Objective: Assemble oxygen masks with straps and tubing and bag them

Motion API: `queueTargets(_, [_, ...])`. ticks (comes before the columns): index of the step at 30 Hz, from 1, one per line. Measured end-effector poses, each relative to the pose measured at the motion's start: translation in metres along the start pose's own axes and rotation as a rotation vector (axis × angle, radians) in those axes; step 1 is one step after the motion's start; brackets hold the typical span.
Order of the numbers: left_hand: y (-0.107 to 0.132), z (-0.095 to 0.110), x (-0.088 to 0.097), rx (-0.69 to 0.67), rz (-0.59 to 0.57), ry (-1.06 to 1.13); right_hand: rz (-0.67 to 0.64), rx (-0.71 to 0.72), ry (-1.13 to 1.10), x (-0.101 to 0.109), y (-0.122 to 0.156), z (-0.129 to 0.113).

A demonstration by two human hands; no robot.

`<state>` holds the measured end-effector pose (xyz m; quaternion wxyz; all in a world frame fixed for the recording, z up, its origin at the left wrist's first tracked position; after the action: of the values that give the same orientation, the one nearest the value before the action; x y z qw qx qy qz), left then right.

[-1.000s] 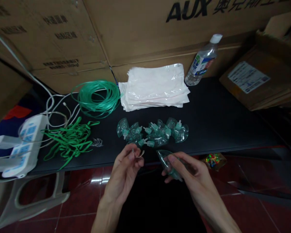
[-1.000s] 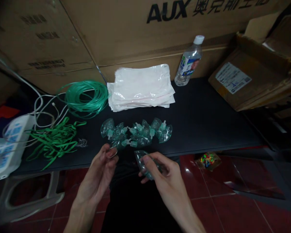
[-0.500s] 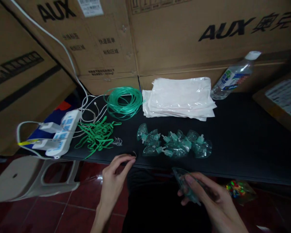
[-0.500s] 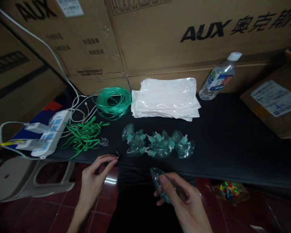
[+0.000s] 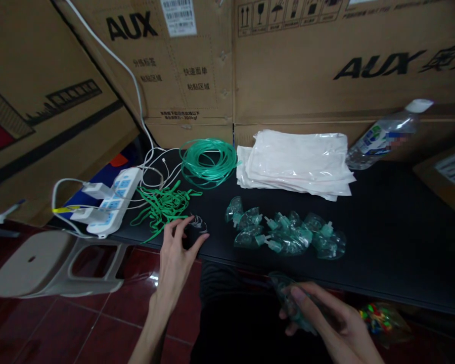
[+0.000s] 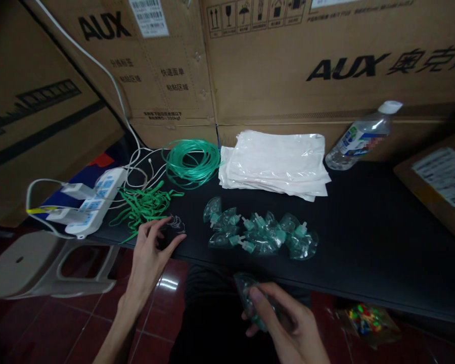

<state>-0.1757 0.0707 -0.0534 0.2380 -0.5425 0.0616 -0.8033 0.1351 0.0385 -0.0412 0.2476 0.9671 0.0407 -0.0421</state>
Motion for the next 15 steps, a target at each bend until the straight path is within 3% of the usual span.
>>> queueTargets(5, [-0.006, 0.001, 0.000, -0.020, 0.062, -0.048, -0.058, -0.010, -0.050, 0.001, 0.001, 0.010])
queueTargets(8, [0.001, 0.011, 0.008, -0.044, 0.146, 0.018, 0.014, 0.040, -0.040, 0.018, 0.003, 0.008])
queueTargets(11, [0.008, 0.033, 0.011, -0.081, 0.171, 0.156, 0.253, 0.252, 0.054, 0.059, 0.005, -0.016])
queueTargets(15, [0.001, 0.075, -0.004, -0.184, 0.089, 0.269, 0.692, 0.722, 0.331, 0.118, 0.007, -0.059])
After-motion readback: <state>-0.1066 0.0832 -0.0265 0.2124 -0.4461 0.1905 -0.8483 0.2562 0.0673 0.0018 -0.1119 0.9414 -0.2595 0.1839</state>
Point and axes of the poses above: each hand's wrist, its own y-axis away from the middle knuckle, its own x-axis out of the back of the hand, z = x × y, the point moved 6 cm from there along -y, towards the middle knuckle, and after that the axes turned 12 degrees about -y, right-handed, at the moved point
